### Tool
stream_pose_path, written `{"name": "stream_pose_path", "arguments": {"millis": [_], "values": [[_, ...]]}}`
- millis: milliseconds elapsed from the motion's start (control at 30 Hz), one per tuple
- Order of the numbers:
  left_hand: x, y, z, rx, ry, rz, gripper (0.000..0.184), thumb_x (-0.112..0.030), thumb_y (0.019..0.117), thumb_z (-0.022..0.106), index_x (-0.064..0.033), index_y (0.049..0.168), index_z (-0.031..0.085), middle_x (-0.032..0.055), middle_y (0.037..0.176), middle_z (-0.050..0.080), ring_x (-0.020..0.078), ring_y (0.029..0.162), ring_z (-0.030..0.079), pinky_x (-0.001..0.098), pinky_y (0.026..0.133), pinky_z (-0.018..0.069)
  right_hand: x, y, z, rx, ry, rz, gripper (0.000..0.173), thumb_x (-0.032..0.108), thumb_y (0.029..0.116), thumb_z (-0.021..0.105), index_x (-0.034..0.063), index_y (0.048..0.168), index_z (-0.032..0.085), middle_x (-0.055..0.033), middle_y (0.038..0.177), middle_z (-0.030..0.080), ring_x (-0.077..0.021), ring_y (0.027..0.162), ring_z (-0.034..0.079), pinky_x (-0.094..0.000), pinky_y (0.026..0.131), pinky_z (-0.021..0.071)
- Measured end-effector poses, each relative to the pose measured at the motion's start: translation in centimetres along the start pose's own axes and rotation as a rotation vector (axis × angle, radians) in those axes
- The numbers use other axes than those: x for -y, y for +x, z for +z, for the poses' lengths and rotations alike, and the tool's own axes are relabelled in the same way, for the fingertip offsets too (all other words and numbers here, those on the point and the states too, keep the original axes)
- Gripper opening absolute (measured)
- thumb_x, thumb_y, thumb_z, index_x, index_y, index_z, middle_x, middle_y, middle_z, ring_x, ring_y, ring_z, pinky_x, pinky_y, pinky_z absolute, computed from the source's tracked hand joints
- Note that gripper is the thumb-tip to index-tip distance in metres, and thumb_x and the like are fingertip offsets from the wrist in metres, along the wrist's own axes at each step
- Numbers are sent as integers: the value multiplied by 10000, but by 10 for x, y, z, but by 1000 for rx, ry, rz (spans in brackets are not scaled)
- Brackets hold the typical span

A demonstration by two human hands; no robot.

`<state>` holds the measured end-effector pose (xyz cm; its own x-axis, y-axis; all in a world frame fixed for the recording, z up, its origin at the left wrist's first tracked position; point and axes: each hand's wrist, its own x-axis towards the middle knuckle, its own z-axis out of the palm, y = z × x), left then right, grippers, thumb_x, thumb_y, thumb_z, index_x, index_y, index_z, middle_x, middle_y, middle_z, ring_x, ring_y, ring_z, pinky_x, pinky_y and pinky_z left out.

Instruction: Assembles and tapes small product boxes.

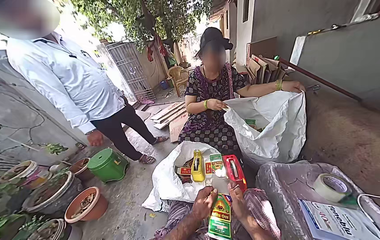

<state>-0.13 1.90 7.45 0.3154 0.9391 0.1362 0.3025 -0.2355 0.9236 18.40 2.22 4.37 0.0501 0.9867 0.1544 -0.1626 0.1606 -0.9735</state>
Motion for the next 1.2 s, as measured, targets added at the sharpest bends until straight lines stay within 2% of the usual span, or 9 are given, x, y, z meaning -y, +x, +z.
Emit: {"name": "stream_pose_path", "arguments": {"millis": [133, 233, 367, 500, 733, 833, 967, 1100, 1200], "values": [[4, 4, -4, 82, 133, 156, 432, -342, 1089, 441, -46, 863, 661, 80, 859, 649, 174, 845, 655, 387, 812, 561, 3, 15, -12, 20, -97, 98, 330, 209, 984, 642, 117, 1299, 674, -44, 922, 691, -127, 787, 621, -334, 750, 535], [4, 4, -2, 77, 136, 148, 460, -361, 1087, 453, -6, 881, 660, 104, 875, 650, 193, 870, 650, 388, 839, 549, 10, 13, -16, -12, -143, 7, 219, 140, 941, 696, 78, 1144, 750, -20, 915, 763, -78, 799, 698, -271, 758, 581], [-11, 12, 3, -103, -196, -125, 438, -312, 1051, 511, -21, 1376, 474, 66, 914, 657, 133, 756, 626, 328, 711, 548, 11, 10, -13, -51, -177, -157, 168, 23, 872, 684, 26, 1004, 788, -37, 977, 791, -57, 904, 741, -245, 860, 606], [-28, 30, -6, -117, -217, -366, 206, -253, 971, 700, -55, 945, 750, 1, 723, 659, 59, 572, 529, 257, 558, 446, -7, 10, -9, -27, -229, -384, 199, -22, 807, 658, 24, 946, 793, -35, 950, 790, -57, 884, 742, -243, 857, 610], [-28, 38, -16, -58, -127, -381, 114, -111, 878, 793, -29, 952, 765, 15, 671, 665, 67, 565, 565, 274, 597, 508, 4, 15, -15, 178, -174, -78, 241, 195, 922, 721, 99, 1136, 775, 18, 904, 756, -50, 747, 661, -260, 727, 560], [-28, 37, -13, -51, -76, -336, 91, -113, 894, 758, -34, 938, 764, 11, 645, 647, 73, 539, 550, 284, 565, 495, -3, 17, -16, 169, -279, -77, 175, 252, 909, 709, 117, 971, 800, 29, 805, 750, -32, 707, 672, -274, 709, 573], [-34, 31, -6, -110, -93, -280, 404, -317, 1050, 566, -23, 1320, 625, 110, 1038, 731, 166, 914, 705, 378, 867, 580, 13, 10, -13, -107, -345, 3, 173, 235, 894, 730, 96, 985, 781, -2, 797, 738, -75, 701, 677, -326, 719, 585], [-27, 12, 4, 40, 473, -192, 1114, -709, 680, 804, -138, 1551, 409, 84, 1351, 649, 197, 1186, 656, 469, 1031, 543, 7, 15, -12, -324, -235, 28, 187, 160, 845, 809, 43, 980, 753, -35, 715, 694, -100, 571, 605, -320, 583, 537], [-17, 3, 8, -26, 600, -124, 1052, -602, 637, 849, -145, 1510, 481, 84, 1354, 653, 214, 1194, 657, 481, 1010, 551, 9, 10, -8, -182, -199, 45, 339, 168, 800, 796, 75, 1120, 736, -35, 927, 759, -112, 810, 719, -338, 768, 615]]}}
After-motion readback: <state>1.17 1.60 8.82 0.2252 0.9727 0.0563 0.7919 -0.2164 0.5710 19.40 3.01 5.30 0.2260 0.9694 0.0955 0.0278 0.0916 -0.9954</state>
